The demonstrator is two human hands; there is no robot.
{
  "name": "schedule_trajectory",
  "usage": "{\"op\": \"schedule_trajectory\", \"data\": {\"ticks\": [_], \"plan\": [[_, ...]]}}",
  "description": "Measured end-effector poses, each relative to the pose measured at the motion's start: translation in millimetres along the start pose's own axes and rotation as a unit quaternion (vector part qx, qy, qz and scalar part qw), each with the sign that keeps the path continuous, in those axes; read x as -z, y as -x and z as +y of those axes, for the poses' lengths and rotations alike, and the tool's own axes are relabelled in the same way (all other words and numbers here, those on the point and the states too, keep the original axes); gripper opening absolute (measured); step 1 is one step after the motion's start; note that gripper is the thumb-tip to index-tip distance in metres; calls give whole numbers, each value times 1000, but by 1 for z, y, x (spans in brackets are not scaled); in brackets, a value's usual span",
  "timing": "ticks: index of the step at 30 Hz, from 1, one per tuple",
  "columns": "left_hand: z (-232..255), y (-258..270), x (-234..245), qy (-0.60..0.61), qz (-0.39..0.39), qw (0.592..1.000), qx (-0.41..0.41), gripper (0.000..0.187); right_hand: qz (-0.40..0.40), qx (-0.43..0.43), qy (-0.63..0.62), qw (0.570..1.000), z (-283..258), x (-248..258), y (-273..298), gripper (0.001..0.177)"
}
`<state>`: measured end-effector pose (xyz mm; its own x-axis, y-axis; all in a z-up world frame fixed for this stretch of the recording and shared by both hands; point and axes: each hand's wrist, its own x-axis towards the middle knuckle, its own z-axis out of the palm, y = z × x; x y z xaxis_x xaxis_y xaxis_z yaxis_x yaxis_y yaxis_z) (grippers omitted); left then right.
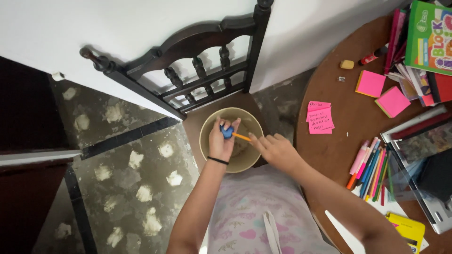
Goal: Sharpening a pencil over a wastebasket and putting colored pencils back into their box on a desk.
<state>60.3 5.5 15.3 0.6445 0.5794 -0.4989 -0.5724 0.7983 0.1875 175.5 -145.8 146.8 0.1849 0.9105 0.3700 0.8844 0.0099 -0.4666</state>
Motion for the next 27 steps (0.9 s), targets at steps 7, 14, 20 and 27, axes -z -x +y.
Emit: {"op": "schedule_trajectory", "data": {"ticks": [7,14,20,27], "plan": [[2,15,-21,-27,2,998,-53,36,1,-22,-51,998,14,-22,8,24],[8,8,-5,-54,-44,997,-19,37,-22,-6,1,1000,9,-16,-4,33],[1,-1,12,60,-34,998,1,34,-35,26,53,998,16,-21,9,28],[6,16,-19,-71,-154,983,-77,39,-81,-22,19,996,24,-27,15,22]]}}
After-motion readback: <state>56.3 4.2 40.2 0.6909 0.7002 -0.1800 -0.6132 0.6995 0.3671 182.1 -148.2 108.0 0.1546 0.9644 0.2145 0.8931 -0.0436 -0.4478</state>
